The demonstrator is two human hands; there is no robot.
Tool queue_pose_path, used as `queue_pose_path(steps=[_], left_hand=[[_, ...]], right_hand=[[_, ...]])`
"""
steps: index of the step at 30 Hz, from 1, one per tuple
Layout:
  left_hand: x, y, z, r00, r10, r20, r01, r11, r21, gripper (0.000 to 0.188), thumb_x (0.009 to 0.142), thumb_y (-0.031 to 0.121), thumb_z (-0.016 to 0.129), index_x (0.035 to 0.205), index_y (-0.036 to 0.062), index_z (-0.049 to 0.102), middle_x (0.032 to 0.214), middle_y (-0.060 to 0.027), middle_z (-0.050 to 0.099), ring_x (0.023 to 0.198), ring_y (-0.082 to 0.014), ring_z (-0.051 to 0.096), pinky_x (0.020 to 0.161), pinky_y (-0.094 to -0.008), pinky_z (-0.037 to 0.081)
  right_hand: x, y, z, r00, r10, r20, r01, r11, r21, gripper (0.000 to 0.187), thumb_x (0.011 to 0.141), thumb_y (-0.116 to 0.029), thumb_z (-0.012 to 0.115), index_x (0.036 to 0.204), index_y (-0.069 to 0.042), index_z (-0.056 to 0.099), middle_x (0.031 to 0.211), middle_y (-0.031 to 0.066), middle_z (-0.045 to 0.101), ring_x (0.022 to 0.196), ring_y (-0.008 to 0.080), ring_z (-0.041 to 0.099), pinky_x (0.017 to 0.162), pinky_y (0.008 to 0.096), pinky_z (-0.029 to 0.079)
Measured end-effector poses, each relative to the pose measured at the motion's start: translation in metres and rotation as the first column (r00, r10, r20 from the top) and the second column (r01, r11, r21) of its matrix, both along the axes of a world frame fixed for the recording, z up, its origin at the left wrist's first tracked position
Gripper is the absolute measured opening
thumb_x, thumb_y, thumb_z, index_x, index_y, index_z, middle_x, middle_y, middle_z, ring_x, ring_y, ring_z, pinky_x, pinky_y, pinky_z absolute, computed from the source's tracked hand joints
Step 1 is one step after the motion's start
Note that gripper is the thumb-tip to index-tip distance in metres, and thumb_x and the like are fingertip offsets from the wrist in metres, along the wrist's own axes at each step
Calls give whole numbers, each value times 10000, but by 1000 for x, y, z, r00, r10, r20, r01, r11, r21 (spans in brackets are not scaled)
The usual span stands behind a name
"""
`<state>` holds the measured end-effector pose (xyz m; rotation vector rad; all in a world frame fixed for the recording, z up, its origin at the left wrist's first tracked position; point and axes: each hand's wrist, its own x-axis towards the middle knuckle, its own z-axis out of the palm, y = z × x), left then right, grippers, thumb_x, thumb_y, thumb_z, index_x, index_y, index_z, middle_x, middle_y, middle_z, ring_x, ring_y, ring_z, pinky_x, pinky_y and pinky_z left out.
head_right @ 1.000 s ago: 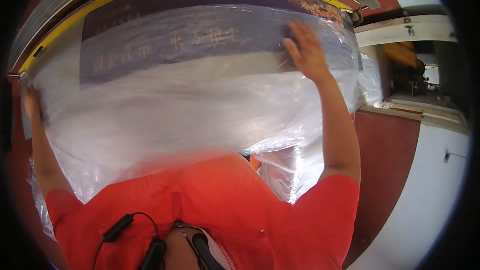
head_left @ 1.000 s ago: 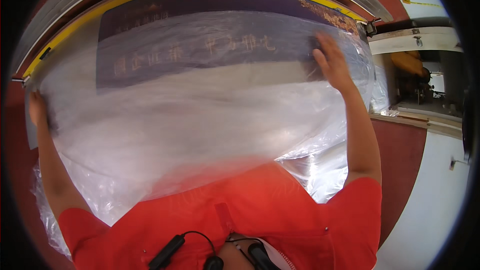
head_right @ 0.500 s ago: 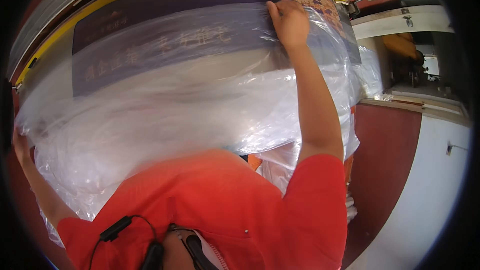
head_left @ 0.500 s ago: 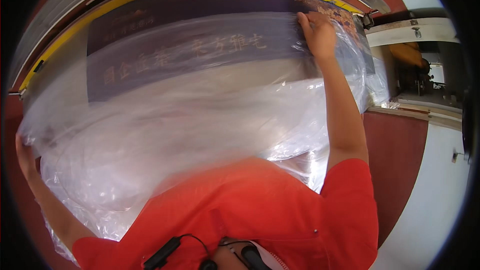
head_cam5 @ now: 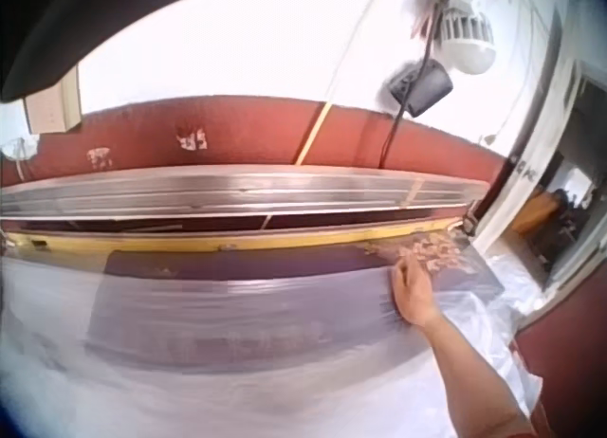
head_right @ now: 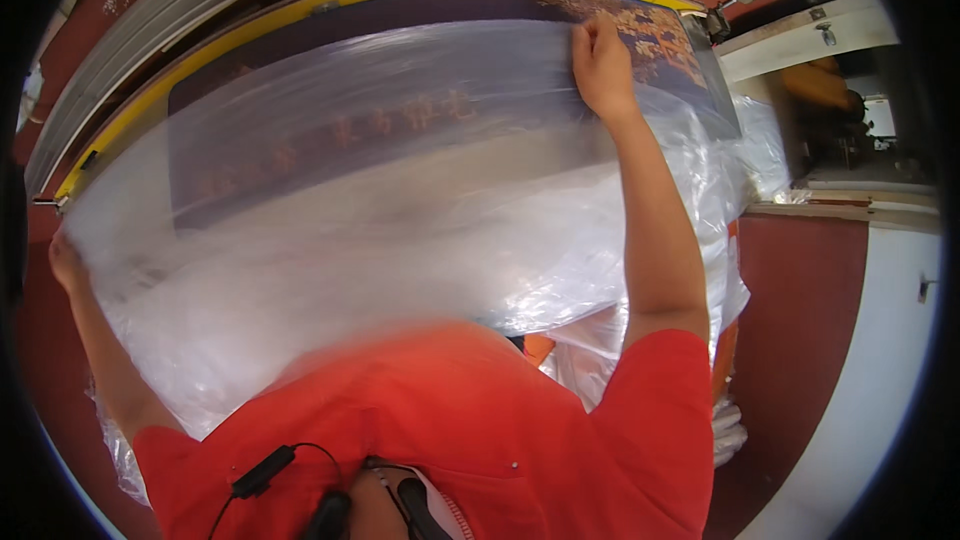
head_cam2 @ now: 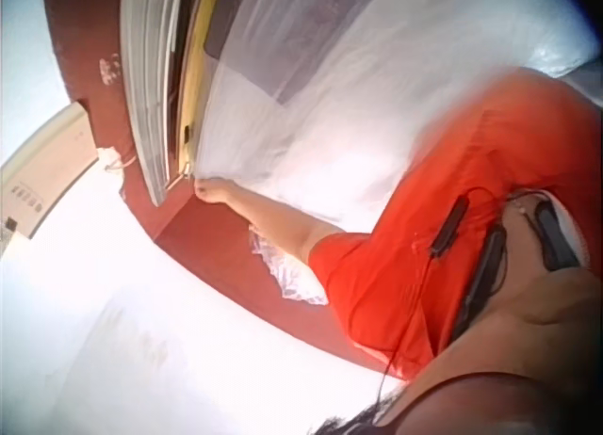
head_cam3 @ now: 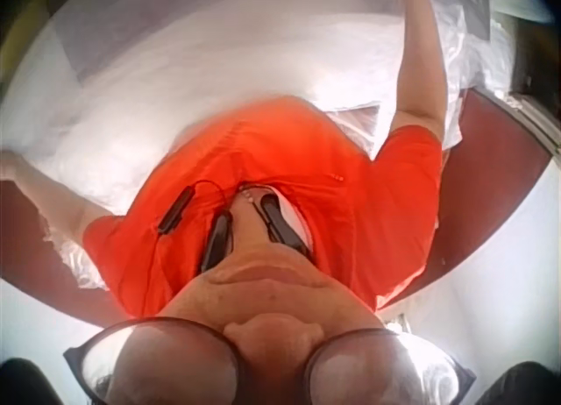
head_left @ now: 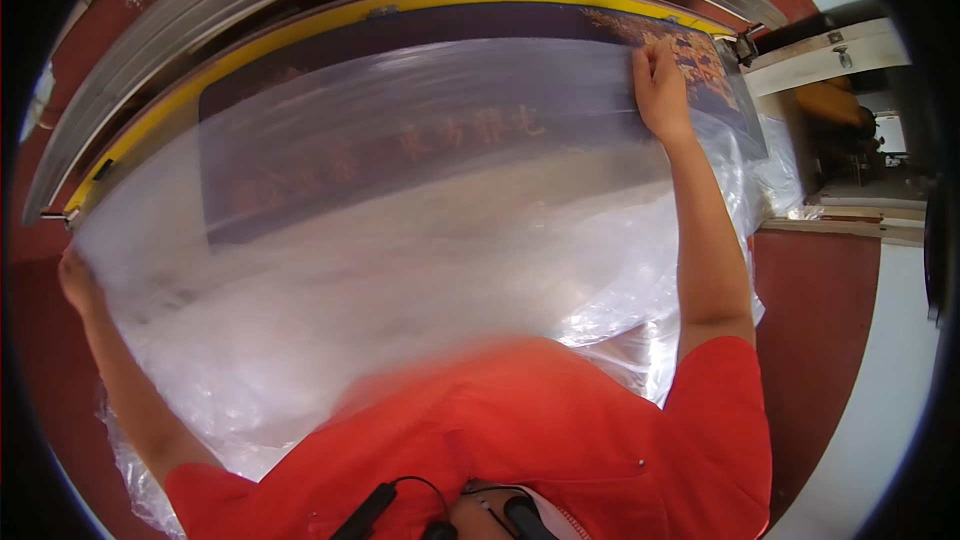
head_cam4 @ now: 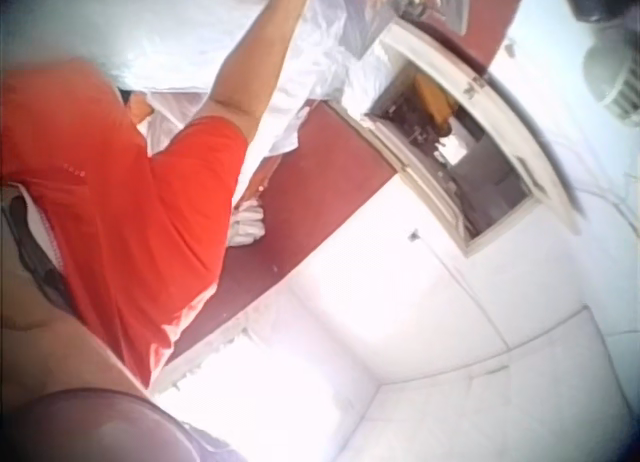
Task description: The person wraps a large rectangular object with a clear plastic sheet. They repeatedly smooth the plastic over the surface, fold the edges, and tuck the material underneath the object to secure it. The process involves lifting the object slightly to adjust the plastic and ensure a tight fit.
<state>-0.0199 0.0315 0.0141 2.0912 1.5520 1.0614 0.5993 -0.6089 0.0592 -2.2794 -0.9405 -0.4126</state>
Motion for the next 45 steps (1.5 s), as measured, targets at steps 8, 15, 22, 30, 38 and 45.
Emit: queue_pose_path(steps=[8, 15, 22, 30, 38, 45], left_hand=[[150, 29, -15, 972, 156, -173, -163, 986, -26, 565, 764, 507, 413, 954, -4, 564, 949, -171, 565, 921, -289, 516, 794, -340, 376], [169, 36, -39, 909, 241, -339, -266, 963, -29, 712, 753, 597, 308, 964, -36, 559, 1011, -202, 537, 977, -318, 496, 841, -360, 366], [147, 63, -45, 944, 247, -220, -277, 954, -114, 524, 804, 395, 299, 835, -39, 592, 890, -191, 583, 836, -301, 564, 693, -338, 444], [169, 4, -7, 835, 134, 533, 165, 864, -476, 283, 816, 321, 434, 880, 74, 556, 755, -17, 554, 568, -110, 492, 503, -262, 393], [116, 49, 14, 936, 29, 350, 132, 894, -429, 155, 820, 237, 453, 838, 112, 543, 618, 40, 479, 459, -55, 397, 396, -185, 269], [-112, 93, 39, 191, 313, -930, 304, 882, 359, 175, 789, 142, 410, 876, 54, 534, 680, -84, 554, 604, -224, 548, 525, -336, 434]], right_hand=[[109, 42, 3, 907, -401, -125, 392, 915, -93, 326, 731, -345, 534, 782, -24, 559, 795, 168, 586, 757, 312, 564, 682, 374, 426], [93, 48, -14, 807, -526, -268, 565, 820, 93, 412, 723, -434, 516, 807, -34, 566, 837, 161, 589, 855, 301, 549, 749, 372, 404], [116, 44, -32, 801, -575, -163, 592, 801, 84, 472, 793, -388, 259, 940, -29, 527, 957, 215, 537, 918, 380, 485, 791, 428, 367], [132, 35, -34, 850, -395, -348, 456, 883, 111, 543, 716, -459, 380, 969, -7, 542, 994, 194, 542, 964, 327, 490, 819, 374, 356], [72, 54, 17, 881, -169, -442, 155, 986, -69, 494, 718, -433, 569, 948, 3, 566, 793, 45, 566, 728, 106, 479, 682, 241, 376], [-5, 92, 2, 559, 340, -756, -123, 936, 329, 231, 711, -259, 643, 803, -54, 589, 716, -38, 539, 651, 29, 438, 597, 182, 341]])
